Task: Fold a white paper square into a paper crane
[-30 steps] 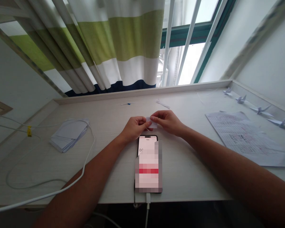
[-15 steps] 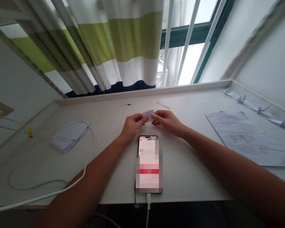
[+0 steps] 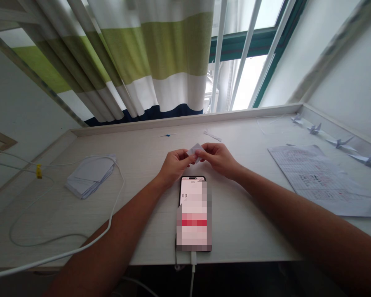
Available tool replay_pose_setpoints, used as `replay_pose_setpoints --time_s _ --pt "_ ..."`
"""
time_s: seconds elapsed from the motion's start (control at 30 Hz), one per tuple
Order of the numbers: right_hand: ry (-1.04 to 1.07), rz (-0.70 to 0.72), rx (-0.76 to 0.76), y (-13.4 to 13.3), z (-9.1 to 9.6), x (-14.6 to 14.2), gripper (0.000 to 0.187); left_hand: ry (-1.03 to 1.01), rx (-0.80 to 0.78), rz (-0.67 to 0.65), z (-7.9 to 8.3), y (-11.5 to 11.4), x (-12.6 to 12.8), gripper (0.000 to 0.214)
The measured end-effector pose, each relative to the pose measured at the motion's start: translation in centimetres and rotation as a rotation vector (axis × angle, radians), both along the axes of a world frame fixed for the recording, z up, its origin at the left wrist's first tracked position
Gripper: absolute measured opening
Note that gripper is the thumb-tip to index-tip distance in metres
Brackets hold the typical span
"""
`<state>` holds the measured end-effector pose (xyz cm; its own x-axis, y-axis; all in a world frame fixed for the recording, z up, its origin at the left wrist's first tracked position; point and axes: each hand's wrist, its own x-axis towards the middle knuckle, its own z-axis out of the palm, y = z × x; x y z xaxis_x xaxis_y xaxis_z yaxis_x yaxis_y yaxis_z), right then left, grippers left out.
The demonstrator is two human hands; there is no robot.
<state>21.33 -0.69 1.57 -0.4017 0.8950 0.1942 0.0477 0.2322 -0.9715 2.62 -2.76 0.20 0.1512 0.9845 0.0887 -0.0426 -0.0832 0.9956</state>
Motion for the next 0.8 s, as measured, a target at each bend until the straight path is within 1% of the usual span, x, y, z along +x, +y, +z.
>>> replay_pose_setpoints --time_s 0.1,0.2,0.37,0.5,0.63,0.8 --pt "-0.009 -0.004 0.022 -0.1 0.1 0.0 0.034 0.017 0.008 0.008 -0.1 0.1 -0.2 0.034" --pt "-0.048 -0.012 0.037 -0.1 0.4 0.1 0.034 0.000 0.037 0.048 0.1 0.2 -0.5 0.040" --pt "-0.110 0.008 0.052 -0.3 0.7 0.1 0.037 0.041 0.069 0.015 0.1 0.5 -0.9 0.036" --pt "-0.105 -0.001 0.062 -0.3 0.5 0.0 0.038 0.059 0.115 0.017 0.1 0.7 -1.1 0.034" --pt "-0.094 -0.006 0.075 -0.2 0.3 -0.1 0.039 0.093 0.162 0.028 0.4 0.5 -1.1 0.033" --pt "-0.054 0.014 0.042 -0.1 0.2 -0.1 0.038 0.108 0.184 0.059 0.8 0.2 -0.7 0.034"
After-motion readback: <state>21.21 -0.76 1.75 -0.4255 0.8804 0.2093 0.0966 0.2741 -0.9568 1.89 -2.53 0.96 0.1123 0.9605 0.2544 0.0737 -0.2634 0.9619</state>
